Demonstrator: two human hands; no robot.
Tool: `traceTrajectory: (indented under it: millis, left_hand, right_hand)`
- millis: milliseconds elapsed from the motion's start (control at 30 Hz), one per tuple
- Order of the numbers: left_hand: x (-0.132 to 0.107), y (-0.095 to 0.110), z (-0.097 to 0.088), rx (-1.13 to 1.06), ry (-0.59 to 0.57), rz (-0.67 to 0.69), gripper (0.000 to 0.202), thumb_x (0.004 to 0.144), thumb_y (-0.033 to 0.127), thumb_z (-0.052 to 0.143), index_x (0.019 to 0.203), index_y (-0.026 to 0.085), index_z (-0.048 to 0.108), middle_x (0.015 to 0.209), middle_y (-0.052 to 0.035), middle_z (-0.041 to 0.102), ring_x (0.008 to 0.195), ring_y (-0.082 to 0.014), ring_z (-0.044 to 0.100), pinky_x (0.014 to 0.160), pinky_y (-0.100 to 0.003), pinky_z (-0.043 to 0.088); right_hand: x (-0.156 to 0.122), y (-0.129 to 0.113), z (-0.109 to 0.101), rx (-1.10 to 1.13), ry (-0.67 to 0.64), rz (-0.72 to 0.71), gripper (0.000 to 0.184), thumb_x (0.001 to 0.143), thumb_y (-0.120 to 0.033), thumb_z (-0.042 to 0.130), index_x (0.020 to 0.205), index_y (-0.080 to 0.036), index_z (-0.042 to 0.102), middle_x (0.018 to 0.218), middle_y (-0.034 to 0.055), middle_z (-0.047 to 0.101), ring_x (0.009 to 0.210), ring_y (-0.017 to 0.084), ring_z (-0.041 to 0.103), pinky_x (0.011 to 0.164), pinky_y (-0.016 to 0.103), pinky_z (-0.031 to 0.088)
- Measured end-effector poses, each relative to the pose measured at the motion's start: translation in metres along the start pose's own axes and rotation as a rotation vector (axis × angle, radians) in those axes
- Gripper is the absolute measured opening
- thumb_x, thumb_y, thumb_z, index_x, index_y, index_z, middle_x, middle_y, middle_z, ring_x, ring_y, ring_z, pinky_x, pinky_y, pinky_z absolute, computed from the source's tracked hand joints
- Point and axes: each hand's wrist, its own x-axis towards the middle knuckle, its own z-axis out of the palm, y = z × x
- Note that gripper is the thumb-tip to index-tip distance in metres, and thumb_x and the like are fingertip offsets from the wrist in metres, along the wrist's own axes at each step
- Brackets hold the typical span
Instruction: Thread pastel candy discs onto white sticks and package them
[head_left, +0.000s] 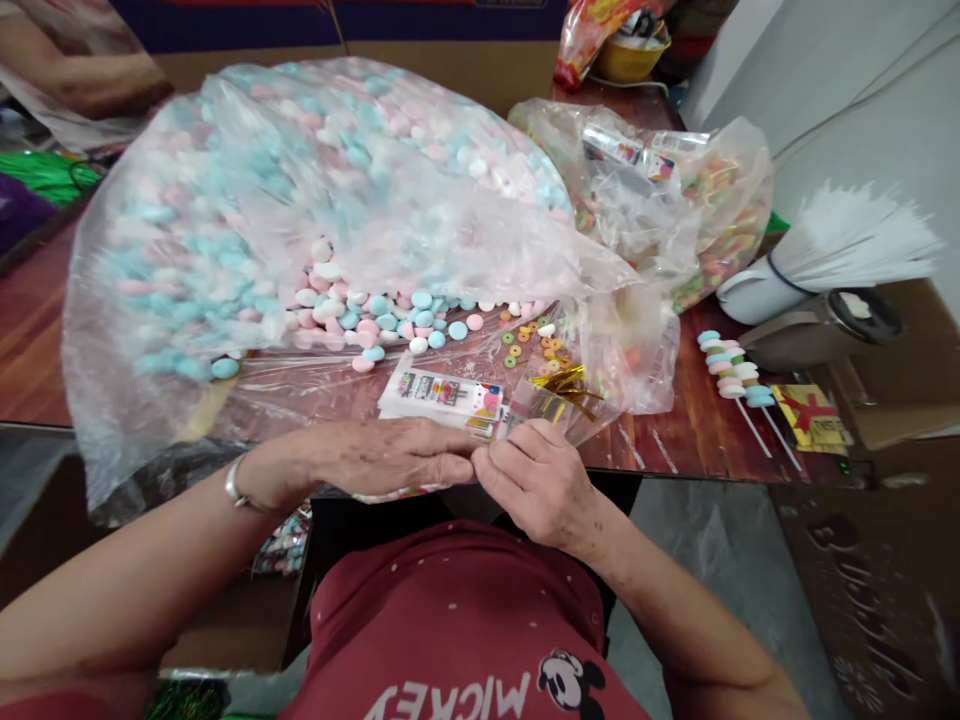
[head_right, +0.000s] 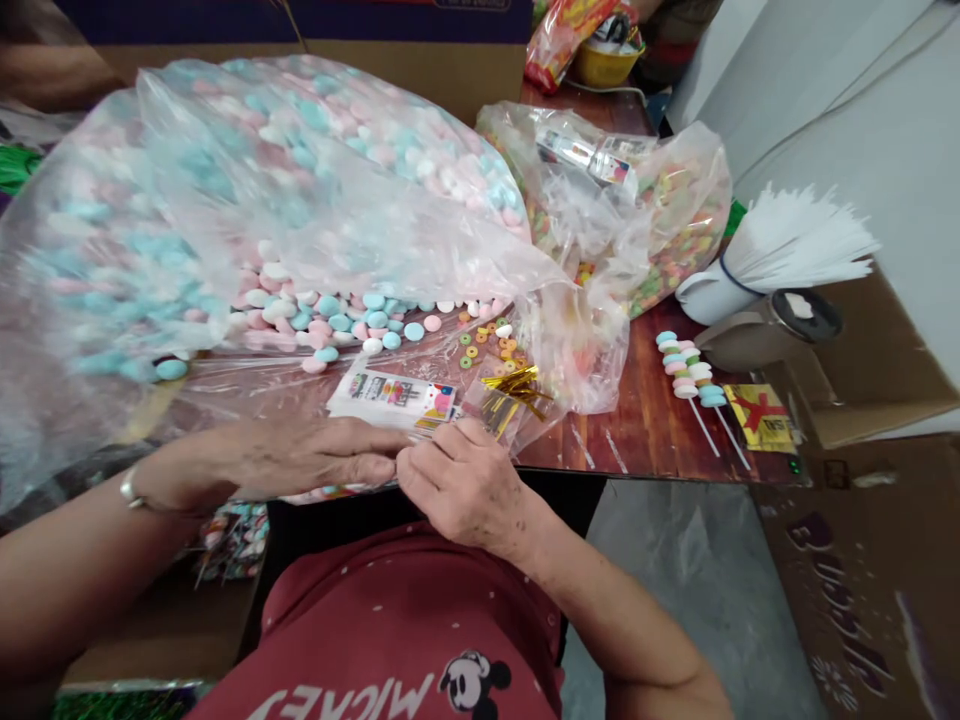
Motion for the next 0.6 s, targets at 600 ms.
traceTrajectory:
  millis: [600]
  left_hand:
    - [0.006, -0.038, 0.05, -1.051, -0.169, -0.291, 0.03, 0.073, 0.042, 0.073, 0.075, 0.013, 0.063, 0.052, 0.0007, 0.056, 0.041, -0.0107, 0.049, 0.044, -0.025, 0.045]
  right_hand:
    - [-0.017, -0.013, -0.007, -0.12, -0.193, -0.024, 0.031, 0.098, -0.016, 0.037, 0.117, -0.016, 0.062, 0.108, 0.0055, 0.069, 0.107, 0.02, 0.054, 0.11, 0.047, 0.033]
